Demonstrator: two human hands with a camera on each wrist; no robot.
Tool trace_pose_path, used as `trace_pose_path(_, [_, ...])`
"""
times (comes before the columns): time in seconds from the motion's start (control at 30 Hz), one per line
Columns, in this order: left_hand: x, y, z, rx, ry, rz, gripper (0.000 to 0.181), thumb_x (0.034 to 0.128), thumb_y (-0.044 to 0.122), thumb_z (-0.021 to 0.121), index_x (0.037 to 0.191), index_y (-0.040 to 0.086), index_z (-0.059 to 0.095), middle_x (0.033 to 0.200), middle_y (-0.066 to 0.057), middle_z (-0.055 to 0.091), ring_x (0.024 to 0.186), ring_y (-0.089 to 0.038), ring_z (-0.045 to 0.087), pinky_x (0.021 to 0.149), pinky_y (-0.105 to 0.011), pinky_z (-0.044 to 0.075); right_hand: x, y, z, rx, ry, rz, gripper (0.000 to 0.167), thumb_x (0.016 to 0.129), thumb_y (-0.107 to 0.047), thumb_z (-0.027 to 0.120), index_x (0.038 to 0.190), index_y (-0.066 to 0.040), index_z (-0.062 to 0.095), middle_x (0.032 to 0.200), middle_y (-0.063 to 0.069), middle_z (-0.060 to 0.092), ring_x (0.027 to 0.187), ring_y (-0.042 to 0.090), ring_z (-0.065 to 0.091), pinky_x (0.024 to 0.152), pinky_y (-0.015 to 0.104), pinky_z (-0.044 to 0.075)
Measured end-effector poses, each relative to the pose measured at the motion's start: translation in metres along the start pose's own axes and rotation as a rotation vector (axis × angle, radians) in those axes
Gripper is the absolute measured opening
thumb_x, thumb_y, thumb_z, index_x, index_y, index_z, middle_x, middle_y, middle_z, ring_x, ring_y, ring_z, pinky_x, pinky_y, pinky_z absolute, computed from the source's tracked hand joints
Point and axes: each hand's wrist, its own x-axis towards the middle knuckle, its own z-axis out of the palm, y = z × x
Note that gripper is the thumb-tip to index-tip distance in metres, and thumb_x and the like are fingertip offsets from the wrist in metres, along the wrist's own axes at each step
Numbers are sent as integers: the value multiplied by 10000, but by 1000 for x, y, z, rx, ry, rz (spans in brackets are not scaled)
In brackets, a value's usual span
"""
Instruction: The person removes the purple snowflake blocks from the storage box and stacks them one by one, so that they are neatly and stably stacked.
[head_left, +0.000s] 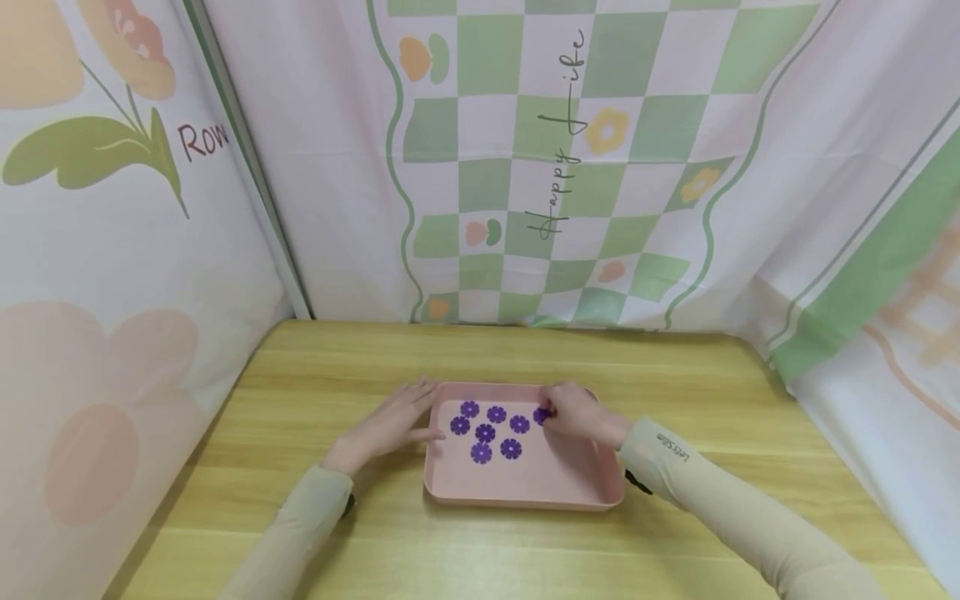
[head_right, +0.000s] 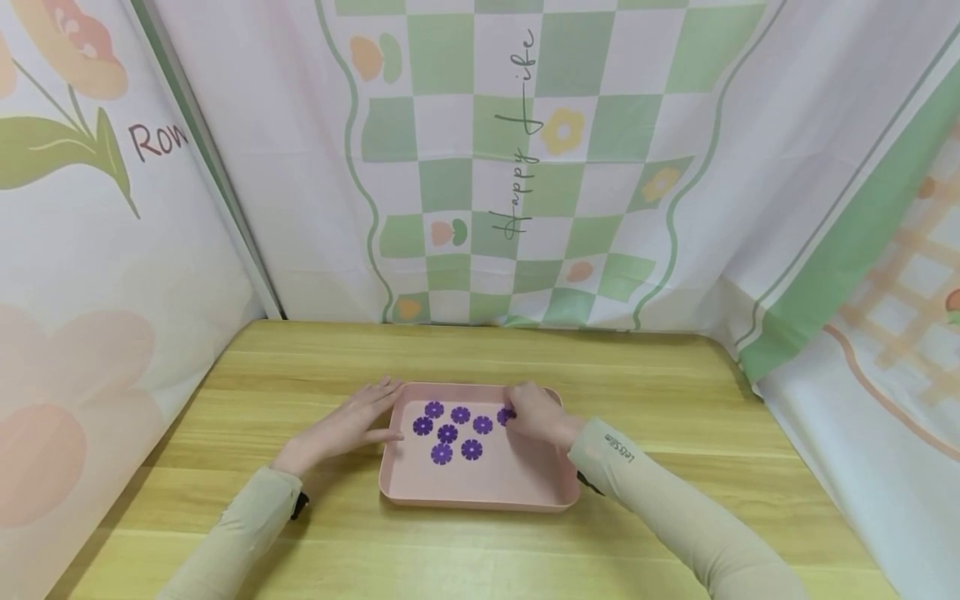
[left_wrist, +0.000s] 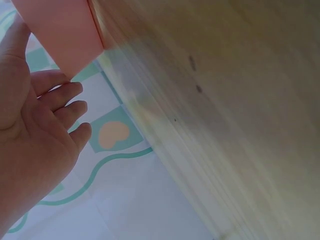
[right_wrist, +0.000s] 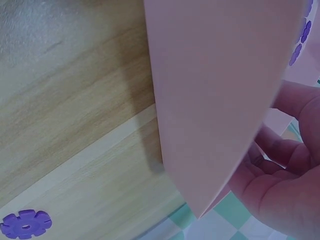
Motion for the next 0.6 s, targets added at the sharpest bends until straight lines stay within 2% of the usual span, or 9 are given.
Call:
trace_pose_path(0.33, [0, 1, -1, 1, 1, 11, 815, 936, 469, 620, 1535, 19, 298, 1622, -202, 256, 1530, -379, 203, 1271, -556, 157, 1, 1, 0, -6, 1, -6, 124, 793, -4, 728, 818, -51, 617, 715, 17, 605, 646, 119, 520, 567, 209, 461])
trace_pose_path(0.6, [1, 0, -1, 10, 4, 13, 817, 936, 472, 618, 1531, 10, 301, 1619, -202, 264, 1528, -378, 211, 1269, -557, 163, 0, 0, -2, 42, -30, 13, 138, 776, -12, 742, 843, -39, 625, 757, 43, 618, 677, 131, 525, 592, 220, 468])
